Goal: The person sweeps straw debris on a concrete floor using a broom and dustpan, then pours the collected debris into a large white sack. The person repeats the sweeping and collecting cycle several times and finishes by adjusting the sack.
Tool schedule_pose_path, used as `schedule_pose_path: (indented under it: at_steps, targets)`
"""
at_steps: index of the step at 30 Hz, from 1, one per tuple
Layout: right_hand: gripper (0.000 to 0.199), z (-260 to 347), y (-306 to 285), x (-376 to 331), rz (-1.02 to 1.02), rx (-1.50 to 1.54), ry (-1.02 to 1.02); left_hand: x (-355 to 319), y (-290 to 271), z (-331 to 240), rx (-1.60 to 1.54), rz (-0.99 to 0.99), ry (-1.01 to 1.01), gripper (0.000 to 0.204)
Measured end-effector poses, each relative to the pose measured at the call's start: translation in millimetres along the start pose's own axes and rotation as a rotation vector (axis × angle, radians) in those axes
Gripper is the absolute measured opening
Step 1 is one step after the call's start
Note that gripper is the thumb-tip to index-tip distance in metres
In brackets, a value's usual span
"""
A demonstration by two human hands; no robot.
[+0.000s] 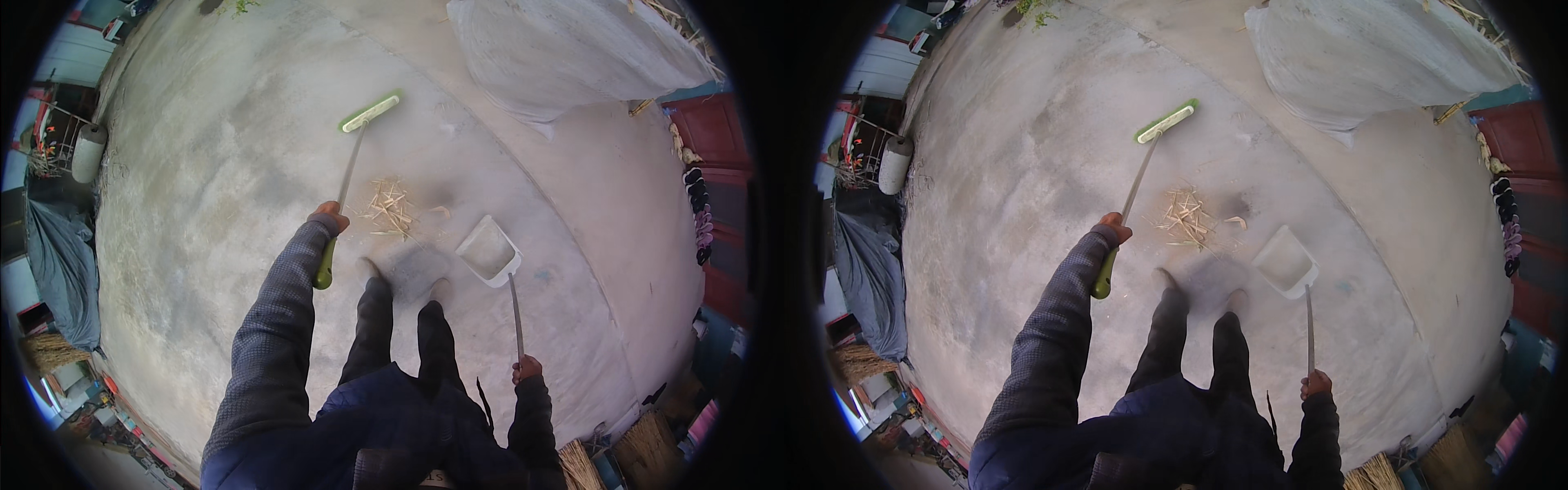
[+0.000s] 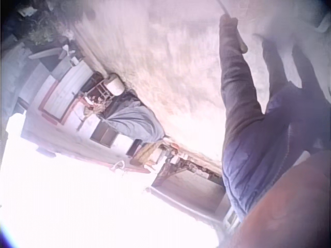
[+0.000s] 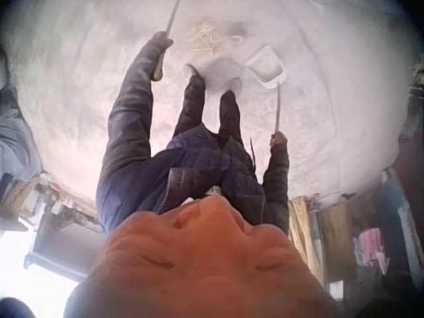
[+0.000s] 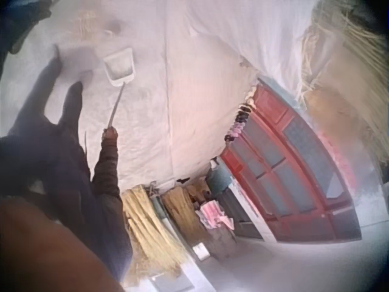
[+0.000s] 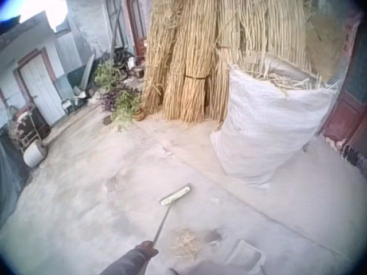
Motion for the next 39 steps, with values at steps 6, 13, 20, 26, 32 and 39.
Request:
schedule_pose_path:
  at_steps: [6, 13, 20, 26, 32, 39]
  targets:
    - [0.039, -15, -27, 16, -0.002, 0.1, 0.008, 68, 49, -108, 0.251, -0.023, 0.174, 0.022]
    - [0.026, 2, -30, 26, 0.014, 0.046, 0.048, -17, 104, 10, 0.455, 0.182, -0.052, 0.026]
    - [0.023, 40, -29, 29, 0.03, -0.145, 0.051, -168, 75, 39, 0.516, 0.347, 0.114, 0.023]
    - [0.015, 87, -24, 32, 0.109, -0.294, 0.05, -237, 60, 56, 0.168, 0.105, -0.058, 0.02]
    - [0.013, 132, -19, 49, 0.201, -0.409, 0.163, -294, 117, 61, -0.279, 0.118, -0.36, 0.015]
    - [0.02, 164, -19, 26, 0.2, -0.673, 0.056, -301, 185, 100, -0.487, 0.147, -0.471, 0.015]
Point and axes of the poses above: each hand's wrist, its own x-axis towards the middle knuckle, its own y-axis out of the palm, z = x × y, the point moved 7 cm from there along x, towards the middle knuckle, and after that the axes turned 8 degrees about y, right-handed, at the moved point
